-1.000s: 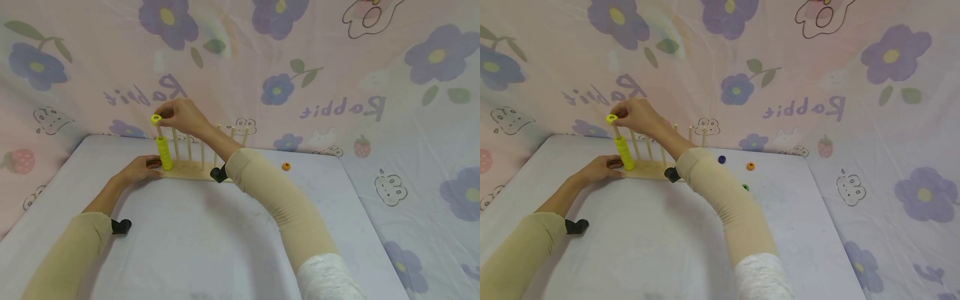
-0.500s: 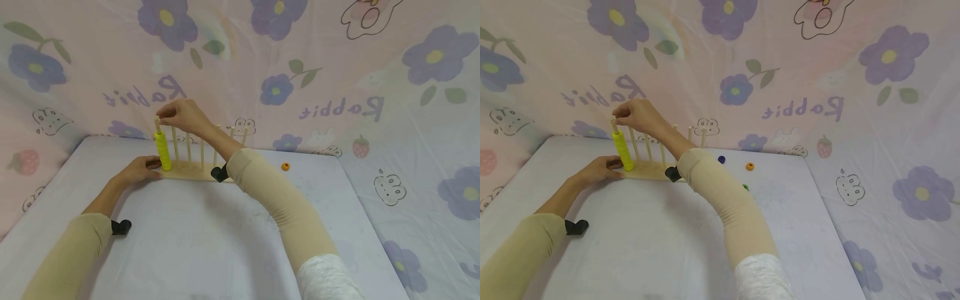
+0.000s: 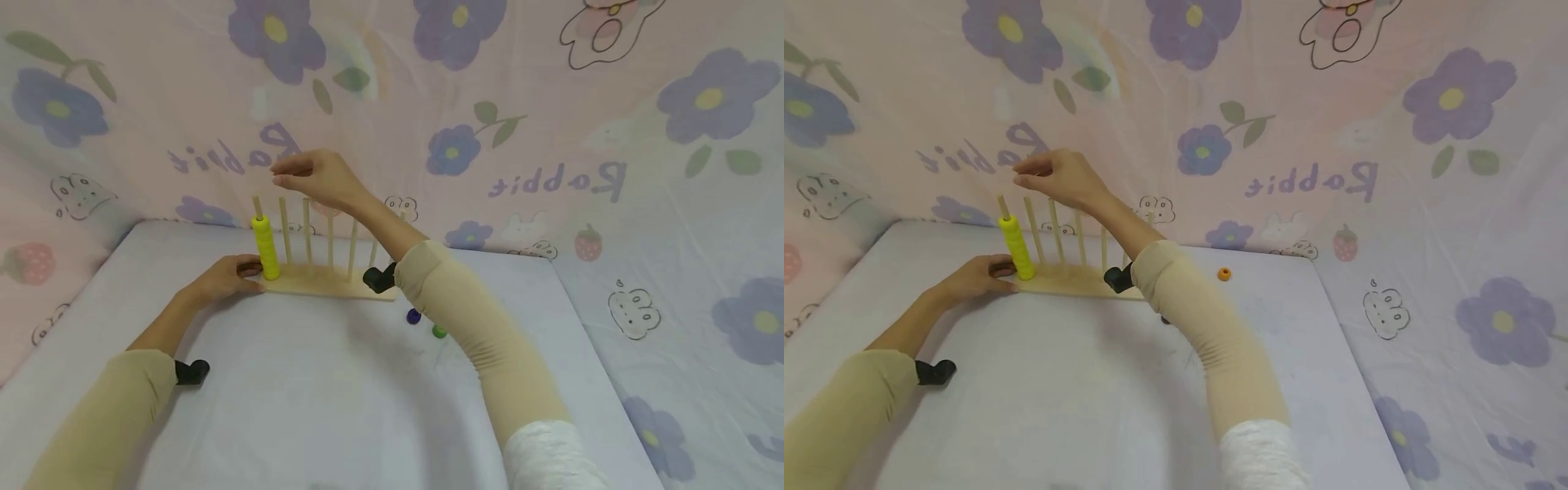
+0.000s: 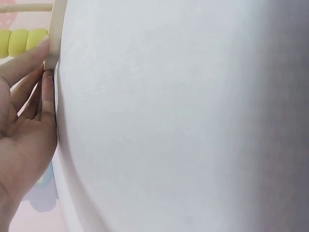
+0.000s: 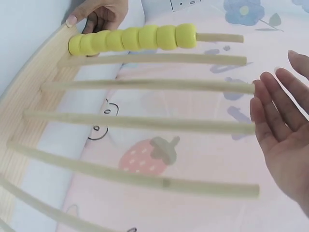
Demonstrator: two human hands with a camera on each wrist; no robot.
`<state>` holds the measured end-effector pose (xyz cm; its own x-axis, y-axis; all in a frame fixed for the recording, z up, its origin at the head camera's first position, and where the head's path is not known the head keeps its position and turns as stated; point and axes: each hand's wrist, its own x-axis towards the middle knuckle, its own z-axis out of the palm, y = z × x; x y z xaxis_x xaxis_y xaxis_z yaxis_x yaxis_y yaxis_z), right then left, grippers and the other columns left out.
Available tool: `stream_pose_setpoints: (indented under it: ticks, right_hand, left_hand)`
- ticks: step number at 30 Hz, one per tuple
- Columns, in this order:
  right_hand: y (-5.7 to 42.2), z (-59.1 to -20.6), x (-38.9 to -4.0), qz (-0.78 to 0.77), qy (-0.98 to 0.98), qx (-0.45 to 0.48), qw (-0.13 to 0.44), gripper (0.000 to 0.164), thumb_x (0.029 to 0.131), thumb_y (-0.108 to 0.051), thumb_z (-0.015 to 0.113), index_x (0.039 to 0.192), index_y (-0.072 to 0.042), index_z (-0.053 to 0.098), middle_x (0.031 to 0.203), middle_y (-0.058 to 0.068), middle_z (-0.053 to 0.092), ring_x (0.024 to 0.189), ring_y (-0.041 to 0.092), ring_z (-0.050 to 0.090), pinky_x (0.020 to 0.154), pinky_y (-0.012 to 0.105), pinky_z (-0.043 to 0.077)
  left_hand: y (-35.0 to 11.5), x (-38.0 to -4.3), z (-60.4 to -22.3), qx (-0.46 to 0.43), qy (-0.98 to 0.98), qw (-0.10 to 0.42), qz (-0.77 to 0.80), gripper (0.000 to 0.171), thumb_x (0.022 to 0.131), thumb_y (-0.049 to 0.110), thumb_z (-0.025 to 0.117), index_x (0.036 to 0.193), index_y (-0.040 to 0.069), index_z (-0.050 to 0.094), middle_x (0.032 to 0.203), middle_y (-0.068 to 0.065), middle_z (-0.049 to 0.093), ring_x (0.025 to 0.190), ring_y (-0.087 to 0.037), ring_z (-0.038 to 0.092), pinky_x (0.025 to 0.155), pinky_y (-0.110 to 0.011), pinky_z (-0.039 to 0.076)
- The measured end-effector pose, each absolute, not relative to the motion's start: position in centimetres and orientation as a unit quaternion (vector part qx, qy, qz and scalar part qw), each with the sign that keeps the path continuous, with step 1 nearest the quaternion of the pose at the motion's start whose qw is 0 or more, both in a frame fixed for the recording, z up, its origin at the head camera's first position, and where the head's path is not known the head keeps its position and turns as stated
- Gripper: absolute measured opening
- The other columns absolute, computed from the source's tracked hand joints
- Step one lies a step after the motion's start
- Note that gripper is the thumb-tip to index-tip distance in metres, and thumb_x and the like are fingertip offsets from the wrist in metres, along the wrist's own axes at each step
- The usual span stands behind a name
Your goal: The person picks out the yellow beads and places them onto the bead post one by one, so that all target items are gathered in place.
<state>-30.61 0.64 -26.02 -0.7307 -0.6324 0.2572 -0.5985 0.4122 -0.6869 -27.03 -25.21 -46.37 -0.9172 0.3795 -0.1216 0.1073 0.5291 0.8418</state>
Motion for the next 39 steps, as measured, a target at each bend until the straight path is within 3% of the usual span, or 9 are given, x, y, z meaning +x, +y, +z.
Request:
stream_pose_setpoints:
  ticks: [15,25,39]
  right_hand:
    - [6.5,-25.1,-30.2,-0.435,0.819,-0.373,0.002,0.035,0.094,-0.025,0.071,0.125,-0.009,0.070,0.119,0.001,0.071,0.103,0.010,0.066,0.094,0.021,0.050]
    - [9.9,-26.2,-29.7,-0.430,0.830,-0.356,-0.017,0.039,0.094,-0.029,0.070,0.127,-0.009,0.068,0.123,0.000,0.070,0.108,0.008,0.063,0.093,0.023,0.052]
    - [16.5,-28.4,-27.9,-0.412,0.859,-0.299,-0.051,0.041,0.092,-0.032,0.071,0.130,-0.017,0.067,0.134,-0.002,0.064,0.121,0.024,0.059,0.101,0.036,0.050]
  left_hand:
    - [-25.1,-26.9,-45.5,0.126,0.880,0.138,0.437,0.081,0.088,0.017,0.077,0.148,-0.013,0.031,0.148,-0.033,0.039,0.136,-0.045,0.040,0.114,-0.054,0.033]
    - [-25.1,-26.0,-45.2,0.121,0.892,0.091,0.425,0.076,0.086,0.018,0.079,0.145,-0.010,0.039,0.141,-0.031,0.049,0.130,-0.045,0.049,0.109,-0.052,0.041]
    - [-25.8,-23.9,-44.2,0.154,0.941,0.025,0.300,0.073,0.087,0.035,0.078,0.143,0.001,0.048,0.144,-0.032,0.043,0.121,-0.055,0.050,0.099,-0.066,0.044]
